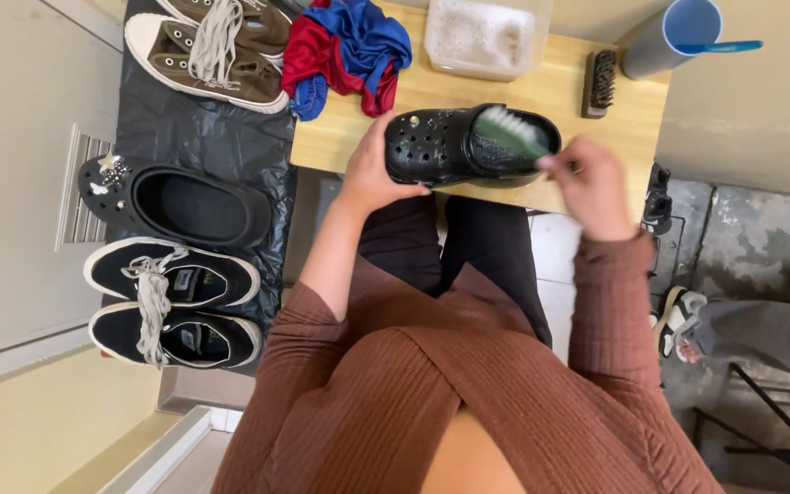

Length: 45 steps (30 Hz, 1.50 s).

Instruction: Cleaning the exterior of a black clog shoe using a small brush and soapy water at a workbench.

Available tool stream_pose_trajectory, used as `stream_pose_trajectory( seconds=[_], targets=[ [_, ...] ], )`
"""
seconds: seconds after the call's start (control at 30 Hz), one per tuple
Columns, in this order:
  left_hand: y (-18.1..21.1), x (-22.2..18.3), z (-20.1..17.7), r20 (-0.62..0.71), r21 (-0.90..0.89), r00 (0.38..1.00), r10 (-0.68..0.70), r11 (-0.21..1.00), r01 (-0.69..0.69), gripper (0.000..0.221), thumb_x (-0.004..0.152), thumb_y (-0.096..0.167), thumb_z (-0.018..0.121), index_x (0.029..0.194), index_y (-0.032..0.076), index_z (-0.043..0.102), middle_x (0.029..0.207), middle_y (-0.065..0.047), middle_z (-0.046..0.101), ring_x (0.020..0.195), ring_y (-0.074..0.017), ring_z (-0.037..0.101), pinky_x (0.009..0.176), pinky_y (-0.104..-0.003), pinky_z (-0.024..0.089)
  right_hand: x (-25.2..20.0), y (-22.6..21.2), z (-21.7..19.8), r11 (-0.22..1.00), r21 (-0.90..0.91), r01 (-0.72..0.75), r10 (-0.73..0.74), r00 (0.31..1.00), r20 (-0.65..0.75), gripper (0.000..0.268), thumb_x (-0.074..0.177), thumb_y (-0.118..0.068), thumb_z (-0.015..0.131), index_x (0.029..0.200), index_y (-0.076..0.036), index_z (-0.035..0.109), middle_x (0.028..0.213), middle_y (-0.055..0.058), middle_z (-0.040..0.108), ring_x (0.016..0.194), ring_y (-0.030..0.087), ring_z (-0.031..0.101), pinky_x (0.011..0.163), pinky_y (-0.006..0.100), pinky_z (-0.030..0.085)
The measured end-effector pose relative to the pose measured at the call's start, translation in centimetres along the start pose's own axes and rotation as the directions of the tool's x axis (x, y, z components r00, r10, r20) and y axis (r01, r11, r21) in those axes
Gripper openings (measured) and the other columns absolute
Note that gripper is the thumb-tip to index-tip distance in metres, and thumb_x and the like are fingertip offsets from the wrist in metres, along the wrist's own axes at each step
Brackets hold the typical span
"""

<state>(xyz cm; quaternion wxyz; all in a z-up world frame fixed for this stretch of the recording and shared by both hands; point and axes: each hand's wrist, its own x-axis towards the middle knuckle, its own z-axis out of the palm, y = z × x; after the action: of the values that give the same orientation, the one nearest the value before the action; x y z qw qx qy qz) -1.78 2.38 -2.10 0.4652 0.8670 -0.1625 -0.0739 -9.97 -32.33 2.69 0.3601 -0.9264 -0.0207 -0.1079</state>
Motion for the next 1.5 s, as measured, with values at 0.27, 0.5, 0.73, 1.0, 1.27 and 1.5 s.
stream_pose_trajectory(
  seconds=[0.27, 0.5, 0.73, 1.0, 1.27, 1.5],
  targets=[
    [-4.8, 0.9, 1.5, 0.003, -0.078, 0.999, -0.044, 0.996, 0.044, 0.138, 0.04, 0.047, 0.108, 0.155, 0.024, 0.035, 0.158, -0.006, 0.043, 0.148, -0.0232, 0.041, 0.128, -0.037, 0.031, -1.8, -8.2, 9.5, 0.983, -0.1, -0.152, 0.135, 0.979, -0.155, 0.009, 0.095, -0.029, 0.075, 0.097, -0.023, 0.069, 0.065, 0.003, 0.067, 0.071, 0.034, 0.071, 0.066, 0.046, 0.055],
    [-5.0, 1.2, 1.3, -0.032, -0.092, 0.998, -0.046, 0.995, 0.043, 0.141, 0.033, 0.051, 0.108, 0.152, 0.022, 0.039, 0.154, -0.013, 0.048, 0.144, -0.03, 0.046, 0.127, -0.041, 0.035, -1.5, -10.6, 15.1, 0.913, -0.394, 0.103, -0.126, 0.992, -0.032, 0.015, 0.095, -0.028, 0.065, 0.098, -0.015, 0.06, 0.06, 0.011, 0.063, 0.055, 0.039, 0.067, 0.053, 0.05, 0.054],
    [-7.1, 1.6, 2.6, -0.043, 0.022, 0.981, -0.19, 0.981, 0.191, 0.122, 0.05, 0.038, 0.102, 0.152, 0.018, 0.038, 0.152, -0.013, 0.048, 0.14, -0.0335, 0.051, 0.124, -0.046, 0.039, 0.7, -10.7, 18.4, 0.861, -0.485, 0.152, -0.195, 0.98, -0.04, 0.017, 0.1, -0.035, 0.055, 0.099, -0.018, 0.054, 0.055, 0.01, 0.062, 0.054, 0.035, 0.069, 0.054, 0.047, 0.055],
    [-6.0, 1.3, 2.9, -0.035, -0.003, 0.986, -0.161, 0.987, 0.161, 0.136, 0.037, 0.05, 0.104, 0.154, 0.033, 0.036, 0.157, -0.009, 0.045, 0.147, -0.0359, 0.04, 0.129, -0.044, 0.03, 1.6, -8.9, 19.7, 0.704, -0.711, -0.001, -0.143, 0.979, -0.143, 0.013, 0.093, -0.035, 0.054, 0.096, -0.022, 0.054, 0.054, 0.001, 0.061, 0.05, 0.026, 0.068, 0.048, 0.041, 0.055],
    [-3.4, 0.3, 2.6, -0.056, 0.053, 0.986, -0.155, 0.986, 0.158, 0.133, 0.039, 0.048, 0.104, 0.152, 0.02, 0.04, 0.155, -0.012, 0.048, 0.149, -0.0322, 0.039, 0.132, -0.037, 0.021, -0.7, -8.6, 14.1, 0.685, -0.726, 0.055, -0.181, 0.979, -0.097, 0.015, 0.095, -0.037, 0.055, 0.096, -0.022, 0.055, 0.053, 0.003, 0.06, 0.049, 0.027, 0.068, 0.048, 0.041, 0.055],
    [-2.9, -0.1, 3.1, -0.15, 0.163, 0.987, 0.06, 0.986, -0.035, 0.134, 0.04, 0.055, 0.102, 0.151, 0.011, 0.042, 0.151, -0.014, 0.05, 0.144, -0.0324, 0.046, 0.129, -0.044, 0.027, -3.2, -9.2, 11.0, 0.833, -0.544, 0.103, -0.218, 0.964, -0.15, 0.014, 0.095, -0.027, 0.063, 0.1, -0.015, 0.065, 0.054, 0.014, 0.064, 0.051, 0.039, 0.068, 0.048, 0.052, 0.052]
  ],
)
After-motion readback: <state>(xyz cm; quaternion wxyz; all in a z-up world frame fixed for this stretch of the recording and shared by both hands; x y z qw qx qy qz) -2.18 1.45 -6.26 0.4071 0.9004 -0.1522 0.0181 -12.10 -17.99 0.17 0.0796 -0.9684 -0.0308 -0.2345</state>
